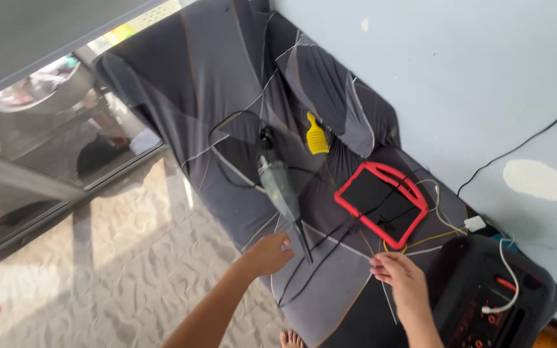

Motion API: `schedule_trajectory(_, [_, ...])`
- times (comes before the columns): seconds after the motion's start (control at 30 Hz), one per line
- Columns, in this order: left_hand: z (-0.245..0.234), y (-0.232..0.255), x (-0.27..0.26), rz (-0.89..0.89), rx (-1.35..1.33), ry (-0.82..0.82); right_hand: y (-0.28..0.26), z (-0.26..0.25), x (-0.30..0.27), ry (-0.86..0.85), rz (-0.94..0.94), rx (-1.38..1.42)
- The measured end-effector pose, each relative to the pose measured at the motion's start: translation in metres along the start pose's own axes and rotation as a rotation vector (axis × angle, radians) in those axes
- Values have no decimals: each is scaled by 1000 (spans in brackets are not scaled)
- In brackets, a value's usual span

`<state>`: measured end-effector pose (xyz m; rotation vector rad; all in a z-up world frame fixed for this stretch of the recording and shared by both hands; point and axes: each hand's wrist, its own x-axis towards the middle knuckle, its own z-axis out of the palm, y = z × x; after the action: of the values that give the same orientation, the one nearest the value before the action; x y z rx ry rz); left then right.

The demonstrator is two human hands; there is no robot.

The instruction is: Vacuuming the floor and around decorative vases using a handheld vacuum cleaner.

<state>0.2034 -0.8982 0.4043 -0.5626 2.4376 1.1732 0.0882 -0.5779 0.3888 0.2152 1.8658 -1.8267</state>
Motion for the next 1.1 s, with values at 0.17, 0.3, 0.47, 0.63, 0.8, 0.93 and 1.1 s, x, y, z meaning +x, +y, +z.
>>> schedule_trajectory(0.17, [-54, -14, 73, -1, 217, -118, -8, 66, 44, 48, 4, -61])
schedule_trajectory(0.3, [-81, -55, 175, 109, 925, -189, 8, 107, 58, -35, -52, -219])
schedule_trajectory(0.47, [-77, -90, 310, 604, 1358, -172, 50, 129, 55, -53, 73, -437])
schedule_trajectory(0.63, [-13, -113, 378, 684, 1387, -662, 93, 153, 34, 179, 470, -334])
schedule_trajectory(0.8, [-59, -86, 343, 726, 1351, -693, 86, 188, 31, 237, 392, -213])
schedule_trajectory(0.93, [-81, -64, 304, 686, 1113, -663, 38, 198, 20, 212, 291, -362])
schedule_trajectory(1.1, [-78, -30, 218, 292, 401, -629, 21, 180, -25, 236, 326, -397])
